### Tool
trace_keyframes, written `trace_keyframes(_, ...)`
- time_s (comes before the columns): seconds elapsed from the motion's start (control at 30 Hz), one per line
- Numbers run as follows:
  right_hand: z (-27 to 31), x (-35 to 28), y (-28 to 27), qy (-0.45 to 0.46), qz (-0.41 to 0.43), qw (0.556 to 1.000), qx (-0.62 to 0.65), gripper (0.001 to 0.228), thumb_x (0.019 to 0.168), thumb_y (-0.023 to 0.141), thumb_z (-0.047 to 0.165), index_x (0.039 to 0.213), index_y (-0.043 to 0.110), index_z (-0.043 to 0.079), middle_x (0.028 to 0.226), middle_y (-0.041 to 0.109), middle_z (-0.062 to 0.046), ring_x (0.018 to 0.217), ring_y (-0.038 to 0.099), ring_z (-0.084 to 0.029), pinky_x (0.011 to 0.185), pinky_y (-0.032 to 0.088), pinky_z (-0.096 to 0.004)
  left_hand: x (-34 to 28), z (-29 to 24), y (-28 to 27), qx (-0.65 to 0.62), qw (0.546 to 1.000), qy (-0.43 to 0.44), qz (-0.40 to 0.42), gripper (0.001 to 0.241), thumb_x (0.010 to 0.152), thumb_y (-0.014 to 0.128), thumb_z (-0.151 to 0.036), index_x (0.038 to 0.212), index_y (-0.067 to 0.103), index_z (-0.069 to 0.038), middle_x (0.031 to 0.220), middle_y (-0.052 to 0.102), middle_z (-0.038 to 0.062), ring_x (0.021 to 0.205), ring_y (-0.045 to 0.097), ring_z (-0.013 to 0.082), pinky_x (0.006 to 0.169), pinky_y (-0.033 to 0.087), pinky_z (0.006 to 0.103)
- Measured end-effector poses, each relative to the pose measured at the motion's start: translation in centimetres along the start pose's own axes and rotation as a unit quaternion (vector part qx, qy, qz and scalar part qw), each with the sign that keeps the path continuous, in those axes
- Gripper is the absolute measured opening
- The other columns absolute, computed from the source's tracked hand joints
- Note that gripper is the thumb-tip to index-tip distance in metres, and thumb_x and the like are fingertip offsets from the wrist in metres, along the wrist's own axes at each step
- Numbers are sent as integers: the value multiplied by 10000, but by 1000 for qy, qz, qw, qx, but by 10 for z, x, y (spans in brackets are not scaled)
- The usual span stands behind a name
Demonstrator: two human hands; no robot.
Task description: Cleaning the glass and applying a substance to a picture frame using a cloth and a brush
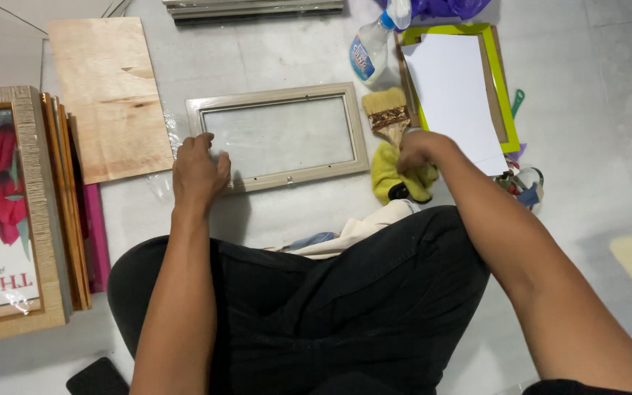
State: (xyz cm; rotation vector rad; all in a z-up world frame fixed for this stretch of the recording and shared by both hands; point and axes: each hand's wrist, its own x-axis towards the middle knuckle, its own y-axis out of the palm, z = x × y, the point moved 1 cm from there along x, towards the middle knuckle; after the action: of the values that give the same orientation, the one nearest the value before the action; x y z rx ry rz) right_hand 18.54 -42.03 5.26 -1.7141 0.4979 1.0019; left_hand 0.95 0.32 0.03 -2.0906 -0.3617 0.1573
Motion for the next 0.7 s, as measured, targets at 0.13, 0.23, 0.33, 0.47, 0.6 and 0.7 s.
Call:
trace_keyframes(0.13,-23,-6,-20,-7,-97,970,223,537,831,762,487,1066,775,4,1152,698,-278,1115,668,-457,1045,485,-584,-1,-2,-5,-6,1000,3,15,451,933,680,-278,1318,635,-49,1091,636,138,1074,648,389,888,544,532)
trace_keyframes(0.23,-43,-15,-21,-32,-202,743,637,379,675,743,143,1022,723,-8,889,686,-254,739,703,-419,664,561,-526,-1,-14,-13,-19,1000,8,23,469,942,691,-320,1329,628,-63,1093,650,127,1082,654,378,914,538,527)
trace_keyframes(0.33,-29,-36,-36,-138,-172,649,728,473,622,606,141,1067,735,46,924,702,-149,753,689,-316,737,585,-416,-5,-63,-43,-129,990,36,33,475,968,706,-292,1363,607,-47,1121,684,191,1100,666,399,915,535,540)
trace_keyframes(0.47,48,-119,-81,-340,-114,646,674,510,713,520,-2,1215,607,-3,858,657,-44,635,608,-94,535,534,-175,-13,-130,-59,-349,927,34,133,763,889,686,-436,1506,407,-84,1370,614,224,1242,625,361,991,548,501)
trace_keyframes(0.6,78,-111,-72,-297,-105,757,572,465,677,681,42,1138,749,46,944,697,-86,798,680,-226,705,595,-369,-31,-154,-21,-653,706,29,273,825,962,728,-149,1625,245,-63,1210,633,172,1129,642,264,1024,536,422)
trace_keyframes(0.7,82,-122,-75,-185,-46,923,335,393,722,735,240,1098,839,188,874,785,-119,823,704,-307,807,551,-416,-46,-159,0,-531,791,26,302,109,960,655,-130,954,743,-65,670,650,53,664,653,171,716,553,318)
